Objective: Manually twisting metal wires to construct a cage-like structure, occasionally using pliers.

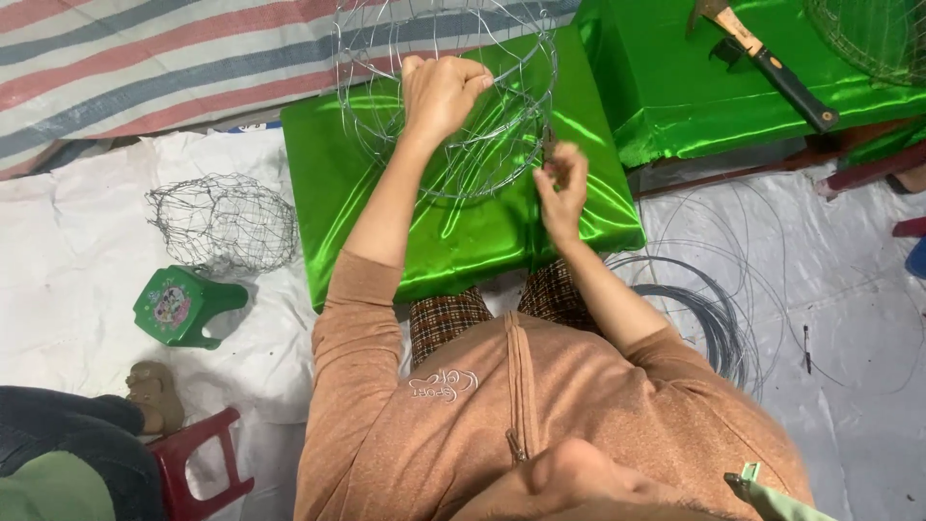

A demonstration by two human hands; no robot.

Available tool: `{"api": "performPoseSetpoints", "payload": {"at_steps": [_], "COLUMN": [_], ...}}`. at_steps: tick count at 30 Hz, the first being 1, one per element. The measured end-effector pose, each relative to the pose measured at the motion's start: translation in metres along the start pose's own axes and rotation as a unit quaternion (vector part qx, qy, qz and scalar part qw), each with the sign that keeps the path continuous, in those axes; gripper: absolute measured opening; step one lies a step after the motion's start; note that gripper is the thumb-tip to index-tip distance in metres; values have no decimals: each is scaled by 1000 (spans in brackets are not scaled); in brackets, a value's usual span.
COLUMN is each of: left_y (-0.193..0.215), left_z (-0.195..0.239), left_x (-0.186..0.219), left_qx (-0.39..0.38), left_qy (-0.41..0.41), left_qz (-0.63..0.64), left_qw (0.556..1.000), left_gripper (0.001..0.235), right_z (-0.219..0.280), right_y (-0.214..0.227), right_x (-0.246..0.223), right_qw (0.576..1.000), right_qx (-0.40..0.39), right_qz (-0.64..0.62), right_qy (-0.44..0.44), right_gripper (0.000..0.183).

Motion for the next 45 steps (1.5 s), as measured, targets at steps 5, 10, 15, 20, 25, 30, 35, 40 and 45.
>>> {"api": "performPoseSetpoints", "payload": {"at_steps": [5,10,15,20,25,30,35,40,45], "left_y": [-6,-4,-15,-19,-12,-12,-29,-52,-68], "left_z": [-1,-2,0,21,36,42,48,62,65], "left_x": [3,4,2,2,-17,-25,-27,-37,-48], "left_qx": [-24,-10,-10,-5,-43,-40,-14,10,46], "left_qy": [13,13,24,8,3,-28,-68,-79,-91], "left_qz": [-4,2,-4,13,8,8,8,-1,-21], "left_qw": [1000,1000,1000,1000,999,999,998,997,995], "left_gripper": [18,16,14,20,19,13,13,10,12], "right_z": [62,64,81,101,89,86,58,28,34], "right_y": [-34,-57,-73,-85,-63,-24,-19,-28,-34], "right_x": [22,28,44,54,35,75,64,41,72], "right_qw": [865,759,729,750,800,925,987,995,994], "right_qx": [-122,-81,-56,-69,-206,-218,-106,-75,-90], "right_qz": [-229,-374,-412,-389,-233,-74,8,43,27], "right_qy": [-430,-527,-544,-531,-512,-301,-121,-41,-53], "right_gripper": [34,53,31,30,50,18,11,32,29]}}
Point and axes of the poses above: each hand's wrist, its own z-axis away from the middle knuckle, its own y-axis out of the back of the hand, x = y × z, the point moved 3 cm from there along -z, towards the middle knuckle, and after that the axes turned 11 degrees about y, right-handed, at the moved point
